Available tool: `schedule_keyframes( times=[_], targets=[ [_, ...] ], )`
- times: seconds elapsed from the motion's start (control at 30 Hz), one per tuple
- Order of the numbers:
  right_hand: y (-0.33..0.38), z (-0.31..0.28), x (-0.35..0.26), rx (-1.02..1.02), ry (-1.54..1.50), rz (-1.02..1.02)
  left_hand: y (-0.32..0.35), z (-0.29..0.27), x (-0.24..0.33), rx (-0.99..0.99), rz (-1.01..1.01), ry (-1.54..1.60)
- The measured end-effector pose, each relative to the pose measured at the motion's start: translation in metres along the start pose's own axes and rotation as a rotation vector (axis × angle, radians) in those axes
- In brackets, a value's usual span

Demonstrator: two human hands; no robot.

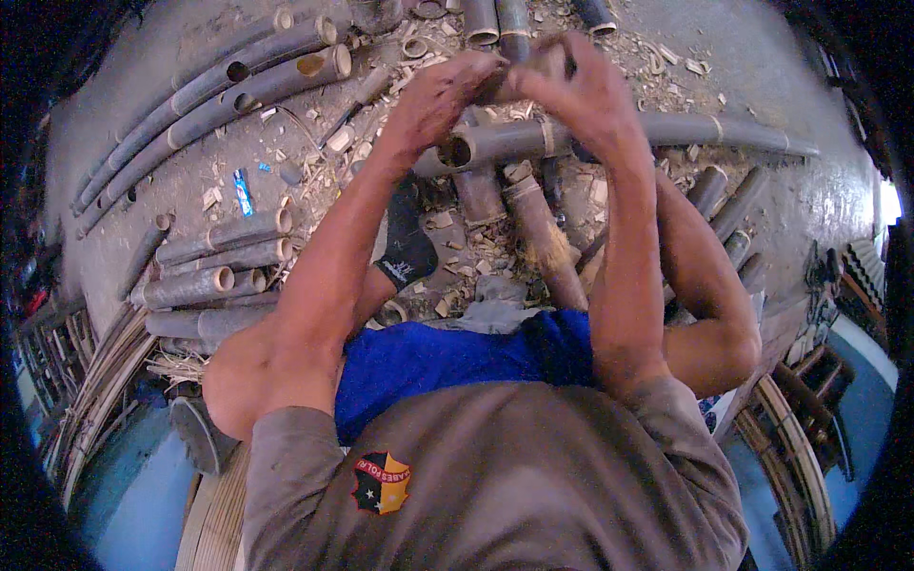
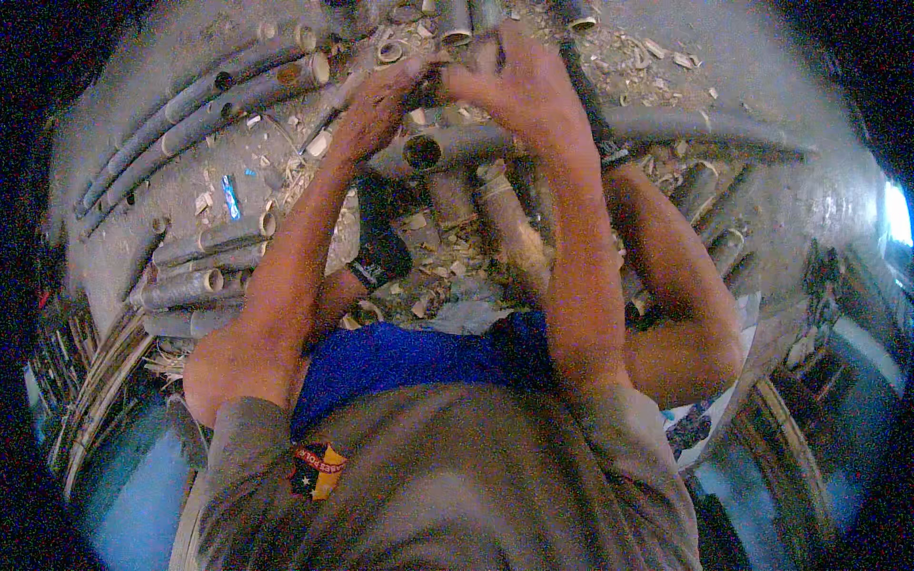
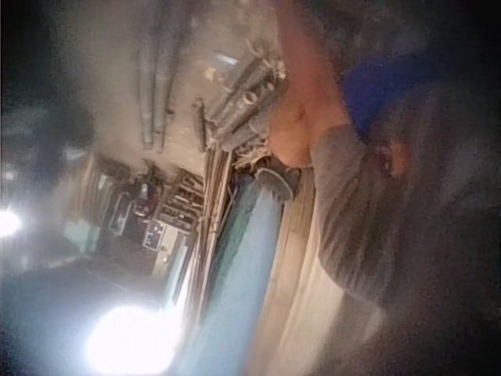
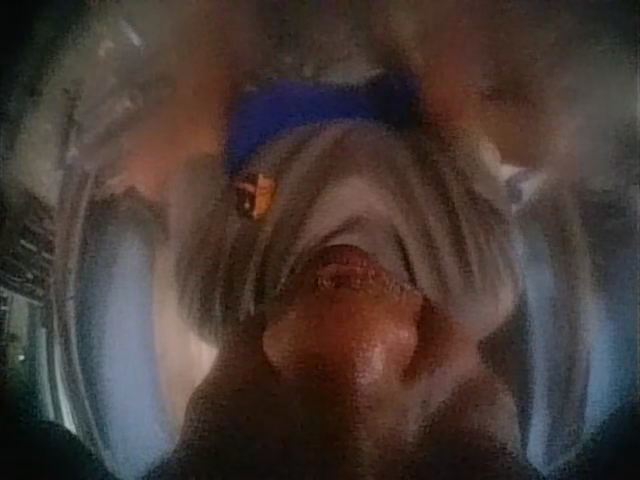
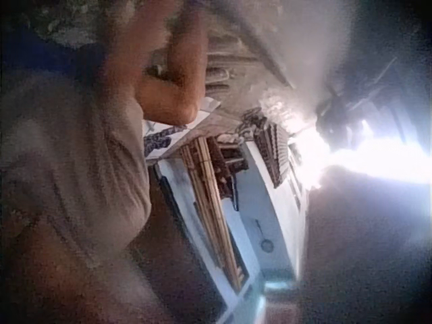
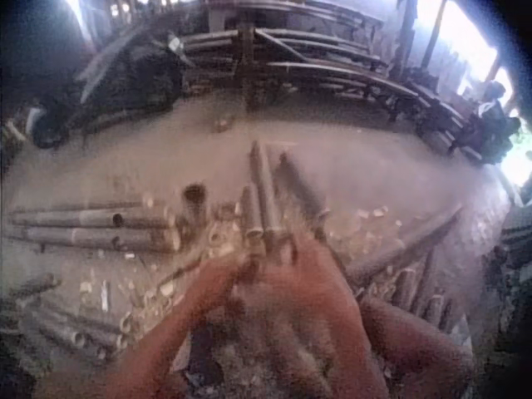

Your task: The person sits on the floor and uses a knife to sharpen the end of a bamboo pole. They repeatedly rotate the pole and scrape the knife along the cut end to smooth it. The person then picks up another bamboo pole and begins the same sharpening process.

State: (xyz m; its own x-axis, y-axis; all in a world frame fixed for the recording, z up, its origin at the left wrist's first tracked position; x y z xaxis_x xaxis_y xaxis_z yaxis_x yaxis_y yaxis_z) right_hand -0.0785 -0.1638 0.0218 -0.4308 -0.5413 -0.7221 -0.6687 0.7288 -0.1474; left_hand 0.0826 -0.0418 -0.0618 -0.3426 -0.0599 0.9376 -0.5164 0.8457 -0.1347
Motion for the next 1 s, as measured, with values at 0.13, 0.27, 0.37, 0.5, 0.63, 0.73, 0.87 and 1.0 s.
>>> schedule_keyframes(
  times=[0.13,0.27,0.37,0.5,0.63,0.73,0.87,1.0],
  targets=[
    [-0.055,0.029,-0.016,0.010,-0.309,0.086,-0.021,0.013,0.017,0.022,-0.185,0.188],
    [-0.051,0.092,0.002,0.155,-0.978,0.300,-0.037,0.024,-0.029,0.006,-0.571,0.243],
    [-0.056,0.165,0.067,0.358,-1.015,0.350,-0.028,0.045,-0.068,0.042,-0.691,0.172],
    [-0.048,0.186,0.073,0.491,-0.902,0.460,-0.022,0.051,-0.099,-0.003,-0.435,-0.157],
    [-0.055,0.205,0.087,0.526,-0.750,0.506,-0.028,0.049,-0.125,-0.050,-0.319,-0.264],
    [-0.058,0.208,0.074,0.359,-0.604,0.360,-0.021,0.044,-0.131,0.024,-0.402,-0.134],
    [-0.048,0.185,0.031,0.149,-0.469,0.382,0.008,0.036,-0.131,0.292,-0.277,-0.200],
    [-0.049,0.219,0.037,0.107,-0.492,0.232,0.029,0.032,-0.114,0.508,-0.453,0.206]
  ],
)
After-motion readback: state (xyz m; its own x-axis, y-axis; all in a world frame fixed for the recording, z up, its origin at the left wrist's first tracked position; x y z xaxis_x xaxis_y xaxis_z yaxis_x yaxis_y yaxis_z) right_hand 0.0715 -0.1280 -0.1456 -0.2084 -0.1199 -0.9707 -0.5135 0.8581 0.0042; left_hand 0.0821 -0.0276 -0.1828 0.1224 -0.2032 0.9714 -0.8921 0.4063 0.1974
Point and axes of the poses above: each hand's wrist, its own y-axis away from the middle knuckle, its own z-axis out of the palm, x = y × z, the point moved 1 cm from there along -y, towards the middle knuckle, and after that the axes turned 7 degrees about x, right-handed, at the moved point
